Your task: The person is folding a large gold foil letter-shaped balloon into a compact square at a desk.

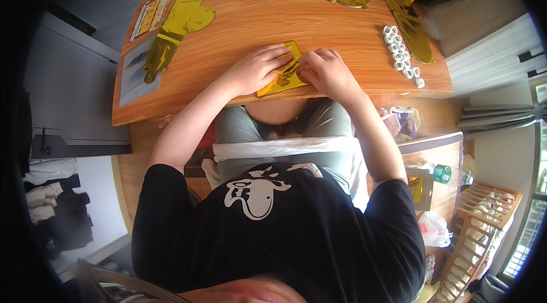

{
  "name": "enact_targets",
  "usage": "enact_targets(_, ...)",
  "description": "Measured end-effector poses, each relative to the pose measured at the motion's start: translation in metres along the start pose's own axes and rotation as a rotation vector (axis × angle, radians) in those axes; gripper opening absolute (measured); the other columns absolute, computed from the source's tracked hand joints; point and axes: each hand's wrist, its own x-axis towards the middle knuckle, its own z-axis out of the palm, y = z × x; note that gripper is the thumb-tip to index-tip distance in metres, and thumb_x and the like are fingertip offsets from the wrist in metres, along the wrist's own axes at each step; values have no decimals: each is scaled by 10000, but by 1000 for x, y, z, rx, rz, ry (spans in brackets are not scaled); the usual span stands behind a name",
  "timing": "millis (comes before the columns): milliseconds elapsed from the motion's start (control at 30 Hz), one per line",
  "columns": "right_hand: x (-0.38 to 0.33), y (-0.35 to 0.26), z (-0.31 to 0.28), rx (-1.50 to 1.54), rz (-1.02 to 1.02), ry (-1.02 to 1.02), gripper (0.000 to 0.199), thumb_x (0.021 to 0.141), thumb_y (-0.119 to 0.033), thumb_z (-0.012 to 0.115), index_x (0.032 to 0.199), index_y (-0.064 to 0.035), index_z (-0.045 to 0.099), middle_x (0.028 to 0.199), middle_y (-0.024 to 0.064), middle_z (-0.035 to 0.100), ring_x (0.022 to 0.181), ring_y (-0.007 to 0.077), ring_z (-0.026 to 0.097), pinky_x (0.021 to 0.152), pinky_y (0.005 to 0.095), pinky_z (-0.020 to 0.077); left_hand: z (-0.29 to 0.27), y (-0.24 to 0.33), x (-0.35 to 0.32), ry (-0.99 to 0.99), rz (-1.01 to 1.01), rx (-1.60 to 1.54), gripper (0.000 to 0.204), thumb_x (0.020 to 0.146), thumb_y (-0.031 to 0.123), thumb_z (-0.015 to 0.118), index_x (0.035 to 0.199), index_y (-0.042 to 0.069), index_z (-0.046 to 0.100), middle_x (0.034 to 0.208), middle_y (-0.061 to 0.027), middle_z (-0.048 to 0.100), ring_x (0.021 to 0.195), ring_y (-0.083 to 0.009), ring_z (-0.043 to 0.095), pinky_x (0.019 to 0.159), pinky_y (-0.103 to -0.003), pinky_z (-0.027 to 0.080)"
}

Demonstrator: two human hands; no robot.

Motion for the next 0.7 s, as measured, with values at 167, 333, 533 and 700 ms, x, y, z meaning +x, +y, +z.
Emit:
enact_targets(167,15,22,4,115,-172,-17,200,827,-46,766,1010,-66,685,966,108,683,930,319,648,865,417,524,4,-2,1,8,23,45,450,973,173,605,1411,70,583,1520,-124,505,1429,-318,442,1202,-433,366)
enact_targets(333,14,27,5,60,-266,-126,186,852,-89,739,1038,-77,744,1059,108,698,1013,326,662,898,416,533,-1,-4,0,-43,2,21,505,1003,203,598,1482,66,513,1544,-138,481,1450,-324,418,1204,-438,361)
enact_targets(533,12,31,7,76,-234,-142,141,872,-112,730,1008,-82,749,1098,99,708,1011,322,663,903,417,533,-16,-8,1,78,-118,-594,537,1089,301,445,1568,62,396,1608,-133,420,1527,-256,317,1258,-391,216)
enact_targets(700,24,17,3,-32,-316,-167,181,875,-152,734,1042,-83,728,1131,99,715,1034,319,652,932,426,521,-27,-37,-6,557,-428,-761,386,1061,288,544,1369,70,623,1288,-99,688,1154,-208,634,989,-357,490)
